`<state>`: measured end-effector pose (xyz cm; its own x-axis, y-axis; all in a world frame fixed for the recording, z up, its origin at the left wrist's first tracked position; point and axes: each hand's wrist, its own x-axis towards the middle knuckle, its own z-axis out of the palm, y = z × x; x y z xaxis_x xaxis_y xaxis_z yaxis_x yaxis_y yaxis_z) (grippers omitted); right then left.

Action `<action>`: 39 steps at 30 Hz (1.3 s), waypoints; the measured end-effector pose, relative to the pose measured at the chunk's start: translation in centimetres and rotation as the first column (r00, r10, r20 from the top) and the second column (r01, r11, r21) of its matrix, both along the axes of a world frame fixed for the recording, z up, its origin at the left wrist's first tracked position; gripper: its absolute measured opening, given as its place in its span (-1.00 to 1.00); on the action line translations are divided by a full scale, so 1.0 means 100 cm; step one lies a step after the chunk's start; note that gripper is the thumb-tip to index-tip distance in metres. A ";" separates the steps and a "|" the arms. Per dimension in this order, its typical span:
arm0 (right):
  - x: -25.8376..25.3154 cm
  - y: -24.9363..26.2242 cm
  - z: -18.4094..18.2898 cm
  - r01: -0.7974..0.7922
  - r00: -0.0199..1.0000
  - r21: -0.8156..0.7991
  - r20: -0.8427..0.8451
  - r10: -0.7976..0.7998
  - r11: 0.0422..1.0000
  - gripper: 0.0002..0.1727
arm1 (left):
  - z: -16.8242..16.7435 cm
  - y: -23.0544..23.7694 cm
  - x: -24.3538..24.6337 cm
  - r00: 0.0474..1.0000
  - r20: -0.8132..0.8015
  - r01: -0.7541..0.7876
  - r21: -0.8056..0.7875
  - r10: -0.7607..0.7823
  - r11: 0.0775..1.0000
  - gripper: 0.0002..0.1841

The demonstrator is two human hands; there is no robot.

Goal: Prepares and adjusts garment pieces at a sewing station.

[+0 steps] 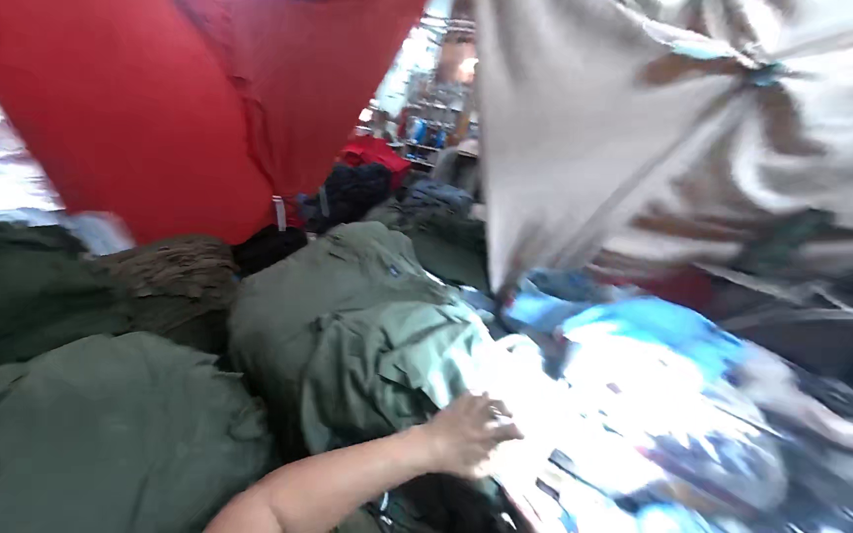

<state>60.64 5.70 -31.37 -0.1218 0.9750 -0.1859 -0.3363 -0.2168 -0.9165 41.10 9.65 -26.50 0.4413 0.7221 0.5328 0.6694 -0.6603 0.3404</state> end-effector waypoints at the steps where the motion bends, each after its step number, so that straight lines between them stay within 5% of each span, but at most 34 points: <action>1: 0.003 0.000 0.001 -0.004 1.000 0.045 0.028 0.003 0.999 -0.79 | -0.015 0.002 0.002 0.999 -0.009 -0.040 -0.083 0.039 0.996 -0.52; 3: 0.010 0.000 0.000 -0.008 0.999 0.083 0.048 0.004 0.997 -0.74 | -0.032 0.018 -0.001 0.983 -0.046 -0.181 -0.181 0.176 0.967 -0.62; 5: 0.014 -0.001 0.003 0.015 0.998 0.068 0.054 -0.018 0.998 -0.79 | -0.040 0.032 -0.011 0.974 -0.091 -0.213 -0.057 0.207 0.975 -0.63; 7: 0.014 0.000 0.007 0.015 0.999 0.057 0.051 -0.018 0.998 -0.85 | -0.037 0.036 -0.019 0.984 -0.049 -0.171 0.066 0.174 0.983 -0.77; 12: 0.019 0.012 -0.015 -0.058 0.997 0.063 -0.048 0.061 0.996 -0.65 | 0.014 0.032 -0.029 0.998 -0.025 -0.060 -0.166 0.057 0.984 -0.78; 15: 0.021 0.008 -0.016 -0.060 0.997 0.047 -0.045 0.062 0.997 -0.74 | 0.038 0.016 -0.020 0.993 -0.008 0.114 -0.091 -0.116 0.989 -0.79; 20: 0.026 -0.001 -0.023 -0.098 0.995 0.041 0.015 0.097 0.994 -0.82 | 0.017 -0.026 0.012 0.965 -0.148 0.222 0.028 -0.216 0.975 -0.76; 27: 0.025 0.011 -0.016 -0.035 0.999 0.062 0.010 0.035 0.997 -0.72 | -0.008 -0.012 0.027 0.982 -0.132 0.145 0.078 -0.134 0.986 -0.80; 31: 0.020 0.039 0.001 0.067 0.995 0.083 0.075 -0.073 0.994 -0.94 | -0.005 0.012 0.048 0.993 -0.117 0.039 0.144 -0.022 0.989 -0.84; 33: 0.019 0.050 0.006 0.092 0.991 0.103 0.084 -0.101 0.990 -0.83 | -0.002 0.019 0.058 0.994 -0.104 -0.022 0.143 0.037 0.990 -0.84; 39: 0.018 0.051 0.003 0.073 0.988 0.129 0.124 -0.089 0.989 -0.91 | -0.002 0.027 0.071 0.991 -0.049 -0.114 0.152 0.122 0.982 -0.86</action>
<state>62.47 10.81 -31.06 -0.0247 0.9971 -0.0722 -0.2257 -0.0759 -0.9712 48.18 12.30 -26.65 0.3909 0.6858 0.6139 0.7613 -0.6158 0.2031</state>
